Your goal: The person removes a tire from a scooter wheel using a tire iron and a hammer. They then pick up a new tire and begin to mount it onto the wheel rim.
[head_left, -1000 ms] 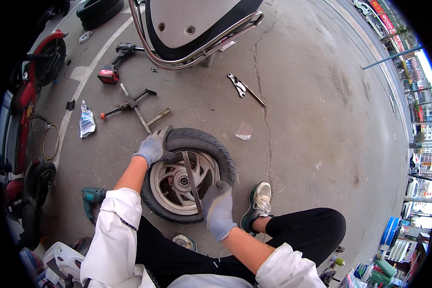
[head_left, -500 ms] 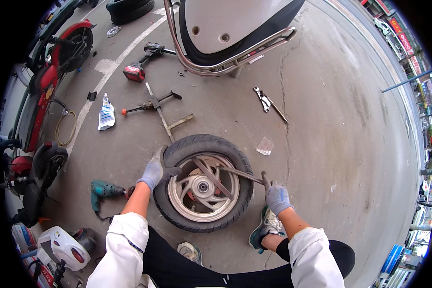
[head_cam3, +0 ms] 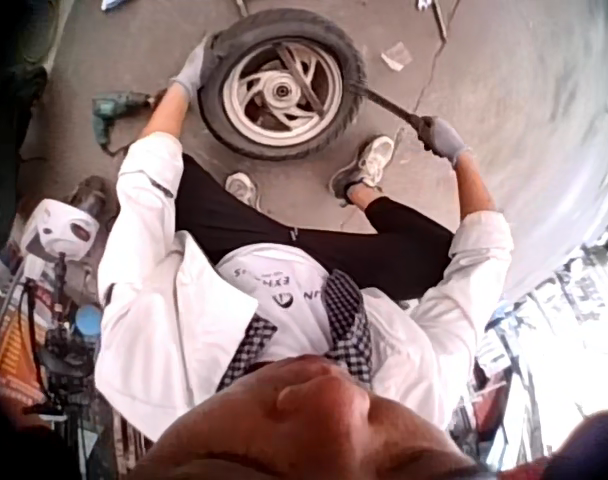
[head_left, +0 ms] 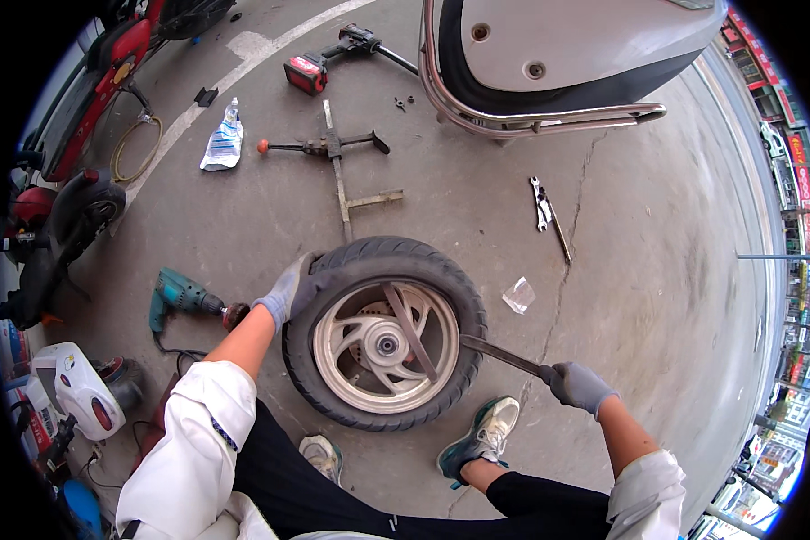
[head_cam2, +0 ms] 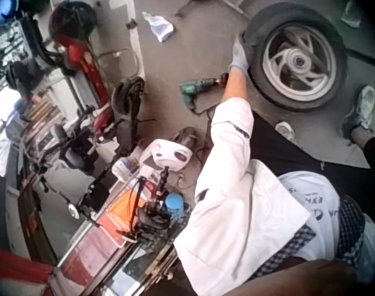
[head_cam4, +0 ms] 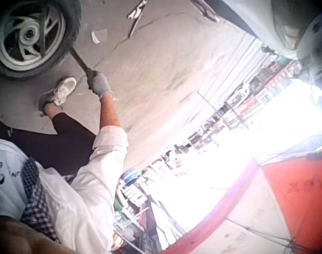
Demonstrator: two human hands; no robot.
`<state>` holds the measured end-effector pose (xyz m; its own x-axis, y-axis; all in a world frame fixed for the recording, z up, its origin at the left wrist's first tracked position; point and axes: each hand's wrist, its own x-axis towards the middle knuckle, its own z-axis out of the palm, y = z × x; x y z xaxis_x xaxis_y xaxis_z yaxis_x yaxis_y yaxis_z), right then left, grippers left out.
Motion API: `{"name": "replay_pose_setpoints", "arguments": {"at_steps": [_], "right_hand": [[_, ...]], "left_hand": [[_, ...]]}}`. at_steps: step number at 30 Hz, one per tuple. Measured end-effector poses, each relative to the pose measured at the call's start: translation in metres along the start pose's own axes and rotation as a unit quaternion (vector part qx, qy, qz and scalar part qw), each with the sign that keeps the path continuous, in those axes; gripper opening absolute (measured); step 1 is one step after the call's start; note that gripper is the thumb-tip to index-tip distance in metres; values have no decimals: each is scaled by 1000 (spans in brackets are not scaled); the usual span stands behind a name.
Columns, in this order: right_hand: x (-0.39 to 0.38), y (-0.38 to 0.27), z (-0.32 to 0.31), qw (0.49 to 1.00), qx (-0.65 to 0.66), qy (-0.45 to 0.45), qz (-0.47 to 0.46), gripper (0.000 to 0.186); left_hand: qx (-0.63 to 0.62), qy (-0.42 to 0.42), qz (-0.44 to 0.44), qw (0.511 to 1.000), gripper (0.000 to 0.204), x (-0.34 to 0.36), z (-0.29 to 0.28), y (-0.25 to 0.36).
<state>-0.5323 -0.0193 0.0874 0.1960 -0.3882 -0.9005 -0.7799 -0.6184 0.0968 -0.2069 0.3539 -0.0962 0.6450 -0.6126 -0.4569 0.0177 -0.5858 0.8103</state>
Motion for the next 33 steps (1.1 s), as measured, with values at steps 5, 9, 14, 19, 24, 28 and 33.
{"name": "replay_pose_setpoints", "arguments": {"at_steps": [5, 9, 14, 19, 24, 28, 33], "right_hand": [[-18, -33, 3, 987, -137, 77, -22, 44], [-15, -20, 42, 968, -144, 78, -190, 45], [-39, -74, -28, 989, 62, -132, -12, 35], [-50, -99, -19, 934, 329, -134, 50, 27], [-28, -187, 149, 646, 761, 4, 59, 23], [14, -228, 259, 752, 628, 199, 14, 26], [21, -129, 247, 891, 447, 72, 45, 27]], "left_hand": [[-82, 3, -55, 995, 57, -11, 5, 35], [-55, 29, -23, 998, 56, -14, 9, 32], [-107, 30, -38, 993, 58, -18, 11, 25], [-196, 32, -46, 979, 59, -23, 14, 25], [-166, 56, -46, 984, 59, -26, 18, -36], [-131, 10, -32, 991, 65, -19, 18, -44], [-177, -3, 71, 982, 74, -7, 20, 25]]}}
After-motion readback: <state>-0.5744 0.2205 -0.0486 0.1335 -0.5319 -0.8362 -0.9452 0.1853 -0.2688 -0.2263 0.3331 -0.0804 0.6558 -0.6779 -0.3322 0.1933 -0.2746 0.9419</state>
